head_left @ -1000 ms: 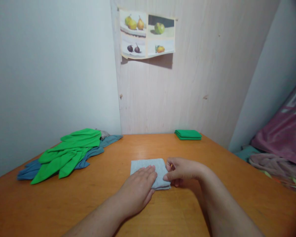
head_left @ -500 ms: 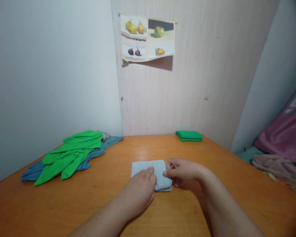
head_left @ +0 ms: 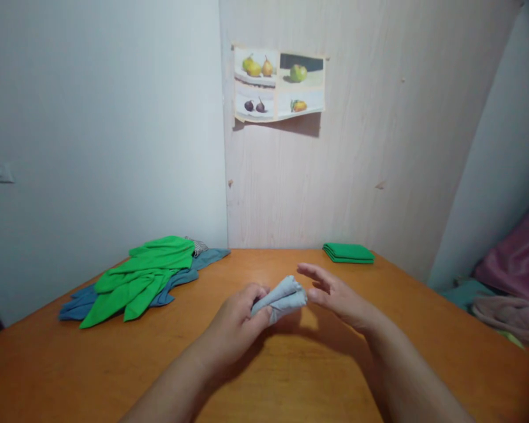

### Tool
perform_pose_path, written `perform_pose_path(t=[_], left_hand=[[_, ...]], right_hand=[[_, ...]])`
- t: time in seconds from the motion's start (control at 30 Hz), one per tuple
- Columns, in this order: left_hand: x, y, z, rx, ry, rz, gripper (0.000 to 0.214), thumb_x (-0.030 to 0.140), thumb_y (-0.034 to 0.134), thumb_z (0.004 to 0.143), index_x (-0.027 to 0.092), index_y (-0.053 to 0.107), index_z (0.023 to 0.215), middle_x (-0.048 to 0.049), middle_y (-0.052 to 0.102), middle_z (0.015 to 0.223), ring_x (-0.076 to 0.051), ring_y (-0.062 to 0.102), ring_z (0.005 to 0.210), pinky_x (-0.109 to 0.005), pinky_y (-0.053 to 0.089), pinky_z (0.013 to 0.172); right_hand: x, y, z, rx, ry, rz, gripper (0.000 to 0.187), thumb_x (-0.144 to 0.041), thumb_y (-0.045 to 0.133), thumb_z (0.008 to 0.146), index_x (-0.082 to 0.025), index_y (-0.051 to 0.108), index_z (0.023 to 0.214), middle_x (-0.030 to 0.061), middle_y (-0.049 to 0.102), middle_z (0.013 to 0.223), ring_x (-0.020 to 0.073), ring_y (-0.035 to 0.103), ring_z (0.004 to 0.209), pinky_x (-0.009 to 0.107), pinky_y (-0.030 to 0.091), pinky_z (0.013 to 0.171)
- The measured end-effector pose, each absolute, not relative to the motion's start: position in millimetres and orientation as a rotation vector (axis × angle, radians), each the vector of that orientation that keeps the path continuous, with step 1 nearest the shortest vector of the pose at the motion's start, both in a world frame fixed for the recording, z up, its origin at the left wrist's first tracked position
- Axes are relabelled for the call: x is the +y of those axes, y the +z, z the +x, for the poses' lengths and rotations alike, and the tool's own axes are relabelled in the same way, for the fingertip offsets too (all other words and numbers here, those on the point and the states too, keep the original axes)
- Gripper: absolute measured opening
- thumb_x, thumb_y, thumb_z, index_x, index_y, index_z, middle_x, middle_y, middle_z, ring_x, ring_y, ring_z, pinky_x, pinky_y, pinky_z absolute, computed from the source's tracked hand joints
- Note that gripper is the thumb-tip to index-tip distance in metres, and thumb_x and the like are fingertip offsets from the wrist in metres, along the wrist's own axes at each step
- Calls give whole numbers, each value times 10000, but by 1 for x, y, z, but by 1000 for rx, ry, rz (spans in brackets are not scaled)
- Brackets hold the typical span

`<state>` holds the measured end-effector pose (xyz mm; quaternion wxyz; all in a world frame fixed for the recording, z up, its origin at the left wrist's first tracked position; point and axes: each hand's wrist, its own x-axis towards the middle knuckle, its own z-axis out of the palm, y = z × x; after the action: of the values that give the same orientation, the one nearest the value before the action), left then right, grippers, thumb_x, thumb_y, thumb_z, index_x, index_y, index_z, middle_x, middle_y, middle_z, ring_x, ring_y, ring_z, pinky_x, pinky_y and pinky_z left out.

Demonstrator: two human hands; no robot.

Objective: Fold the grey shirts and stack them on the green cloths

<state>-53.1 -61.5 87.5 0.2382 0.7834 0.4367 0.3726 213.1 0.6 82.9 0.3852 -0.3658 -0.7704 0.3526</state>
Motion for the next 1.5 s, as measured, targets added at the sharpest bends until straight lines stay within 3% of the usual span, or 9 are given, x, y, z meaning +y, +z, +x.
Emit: perform_pose_path(t=[0.1,0.17,0.27,0.4,0.63,0.9,1.1,1.3,1.5], left_hand=[[-62,90,-56,1078,1141,1884,177,352,532,921,180,573,936,-6,591,844,-155,546,764,-229,418,650],[-62,89,-56,1004,1126,1748,206,377,566,896,174,555,926,6,570,811,-141,532,723,-217,410,623],[-60,89,-57,925,1073,1664,243,385,632,844,170,551,922,12,566,791,-134,533,716,-212,412,632],[-59,89,-59,842,1053,1582,307,441,663,844,175,549,947,15,576,786,-123,541,694,-205,408,623],[-68,101,-59,634,1023,1747,724,530,778,753,162,531,1324,-109,639,1193,-266,614,1065,-322,492,860],[-72,101,-57,865,1110,1961,393,271,611,888,194,620,1274,-62,691,1142,-238,635,1019,-304,492,862],[-78,107,-55,905,1063,2107,419,238,599,881,229,631,1298,-32,702,1161,-227,632,1025,-290,461,904],[-80,109,-54,895,1035,2136,447,231,608,890,255,607,1337,-18,692,1200,-212,629,1042,-265,451,905],[-79,107,-53,820,1036,2060,451,236,589,917,244,592,1368,-43,687,1212,-235,626,1069,-299,452,941]], right_hand=[[-5,83,209,-2043,956,-874,918,-565,754,767,-261,337,1526,100,318,1602,284,286,1464,474,214,1197],[-9,84,203,-2033,1032,-812,922,-518,792,743,-256,360,1514,96,370,1573,280,362,1421,445,285,1169],[-17,87,192,-1995,1204,-736,738,-499,790,742,-223,533,1376,87,605,1335,269,576,1183,394,469,992],[-23,90,183,-1916,1250,-788,464,-527,771,738,-189,678,1041,40,690,988,217,621,903,307,504,779],[-25,88,179,-1857,1139,-858,457,-558,760,735,-184,683,987,25,651,858,181,578,772,258,459,653],[-28,89,174,-1901,1077,-859,453,-576,724,774,-183,678,996,32,660,844,187,593,747,257,463,619],[-33,97,180,-1993,838,-795,706,-542,753,767,-213,560,1361,92,656,1236,286,593,1131,386,478,963],[-42,104,177,-2036,731,-773,357,-506,651,875,-201,719,1046,46,714,986,226,637,939,306,503,822],[-45,105,175,-2005,724,-798,319,-489,627,900,-200,738,978,31,710,908,192,637,838,267,488,740]])
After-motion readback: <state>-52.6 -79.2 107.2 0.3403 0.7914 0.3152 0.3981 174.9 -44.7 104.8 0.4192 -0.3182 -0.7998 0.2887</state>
